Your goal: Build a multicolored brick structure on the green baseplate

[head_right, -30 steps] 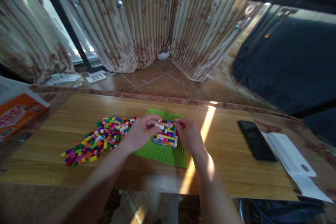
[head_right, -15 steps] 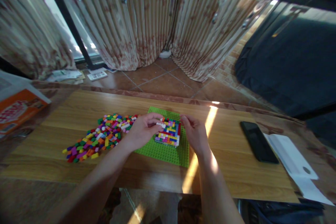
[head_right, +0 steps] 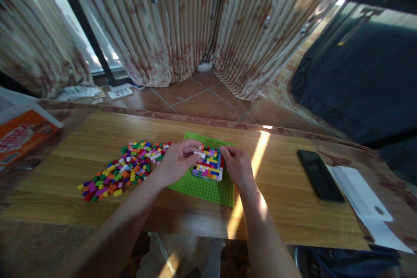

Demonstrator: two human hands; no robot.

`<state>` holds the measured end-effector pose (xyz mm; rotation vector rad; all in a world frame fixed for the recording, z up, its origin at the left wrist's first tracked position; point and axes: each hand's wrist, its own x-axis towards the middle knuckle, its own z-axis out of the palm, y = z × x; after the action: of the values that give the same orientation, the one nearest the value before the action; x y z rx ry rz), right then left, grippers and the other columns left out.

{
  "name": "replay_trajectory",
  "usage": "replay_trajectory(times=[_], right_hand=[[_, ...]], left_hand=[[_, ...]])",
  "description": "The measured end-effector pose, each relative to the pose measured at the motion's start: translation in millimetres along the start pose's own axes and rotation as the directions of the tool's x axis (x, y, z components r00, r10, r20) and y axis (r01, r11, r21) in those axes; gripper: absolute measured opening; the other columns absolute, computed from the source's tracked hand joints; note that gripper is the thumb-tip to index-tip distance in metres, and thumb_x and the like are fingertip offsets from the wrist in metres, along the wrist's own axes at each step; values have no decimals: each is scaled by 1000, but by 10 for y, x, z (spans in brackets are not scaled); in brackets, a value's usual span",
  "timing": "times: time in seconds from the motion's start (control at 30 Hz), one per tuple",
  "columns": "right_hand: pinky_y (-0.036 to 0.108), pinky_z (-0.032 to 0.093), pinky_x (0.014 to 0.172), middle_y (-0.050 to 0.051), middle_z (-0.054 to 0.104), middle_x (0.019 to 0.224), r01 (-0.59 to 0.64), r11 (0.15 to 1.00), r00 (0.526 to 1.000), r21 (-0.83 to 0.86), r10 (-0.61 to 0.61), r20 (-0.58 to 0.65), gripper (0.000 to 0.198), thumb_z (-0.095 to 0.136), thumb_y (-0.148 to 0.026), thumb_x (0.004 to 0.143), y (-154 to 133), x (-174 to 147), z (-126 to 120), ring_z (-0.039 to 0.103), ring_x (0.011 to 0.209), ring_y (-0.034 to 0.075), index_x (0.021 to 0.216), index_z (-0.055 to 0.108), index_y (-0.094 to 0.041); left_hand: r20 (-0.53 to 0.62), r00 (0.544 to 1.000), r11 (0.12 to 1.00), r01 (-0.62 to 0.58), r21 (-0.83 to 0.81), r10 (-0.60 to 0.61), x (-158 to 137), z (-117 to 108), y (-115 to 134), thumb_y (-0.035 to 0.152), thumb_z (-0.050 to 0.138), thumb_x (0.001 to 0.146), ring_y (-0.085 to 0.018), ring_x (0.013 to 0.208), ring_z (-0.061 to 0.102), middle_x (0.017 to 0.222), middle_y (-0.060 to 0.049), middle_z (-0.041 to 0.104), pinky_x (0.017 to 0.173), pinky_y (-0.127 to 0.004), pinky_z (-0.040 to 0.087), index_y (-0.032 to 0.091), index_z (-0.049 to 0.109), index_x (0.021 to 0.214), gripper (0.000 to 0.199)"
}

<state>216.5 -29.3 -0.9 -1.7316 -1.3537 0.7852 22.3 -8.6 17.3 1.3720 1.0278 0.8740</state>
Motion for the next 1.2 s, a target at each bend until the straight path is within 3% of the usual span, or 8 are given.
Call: replay_trajectory(times=[0.2,0.43,0.5,0.6,0.7,0.77,1.07,1.2], right_hand=[[26,42,55,1,69,64,17,1000,1000,26,-17,2,36,59,-49,82,-3,-4,11,58,60,16,76,75,-17],[28,45,58,3,70,67,46,999,999,13,-46,-10,37,54,-48,86,-13,-33,8,61,64,18,78,74,-17],[29,46,60,4,71,72,103,993,988,-59,-109,-112,35,54,-46,88,-82,-73,-7,63,67,18,80,73,-18],[31,50,67,6,72,82,269,956,926,-116,-289,-244,27,55,-39,89,-214,-153,2,65,75,18,85,72,-19],[33,52,77,5,71,90,444,891,877,-96,-454,-156,18,57,-33,90,-309,-230,68,65,85,18,90,72,-22],[35,51,83,4,71,94,485,869,868,-95,-491,-68,15,59,-31,90,-332,-264,123,65,91,19,93,72,-24],[36,51,84,3,71,95,498,857,863,-130,-505,-25,12,60,-27,90,-370,-319,162,65,92,18,95,71,-26],[34,52,77,4,71,87,451,875,866,-175,-476,-152,13,59,-29,89,-336,-261,47,65,82,18,90,71,-23]], left_hand=[[-5,1000,999,11,-34,-11,9,4,-19,10,63,75,-16,74,67,85,-6,73,67,-26,52,14,64,101,27],[0,998,975,55,-216,-57,10,26,26,6,58,78,-13,70,68,84,-4,72,67,-25,55,13,62,101,24],[8,998,969,58,-240,-58,11,25,30,5,56,79,-13,70,69,84,-5,73,68,-25,55,13,62,100,24],[22,999,962,53,-269,-49,16,21,11,5,55,79,-13,73,69,88,-6,74,70,-27,56,14,63,101,25],[27,1000,962,17,-272,-10,17,19,-13,6,57,79,-14,76,70,91,-7,74,74,-28,57,14,63,104,26],[28,999,965,-8,-263,16,14,22,-15,8,58,80,-15,79,70,93,-7,74,76,-29,57,13,64,104,26],[37,997,963,-52,-264,64,-4,67,-22,8,58,80,-17,88,70,103,-9,74,83,-32,57,14,63,110,31],[-19,998,968,-68,-242,65,8,38,-26,9,59,79,-15,82,71,112,-11,71,82,-33,57,14,63,110,32]])
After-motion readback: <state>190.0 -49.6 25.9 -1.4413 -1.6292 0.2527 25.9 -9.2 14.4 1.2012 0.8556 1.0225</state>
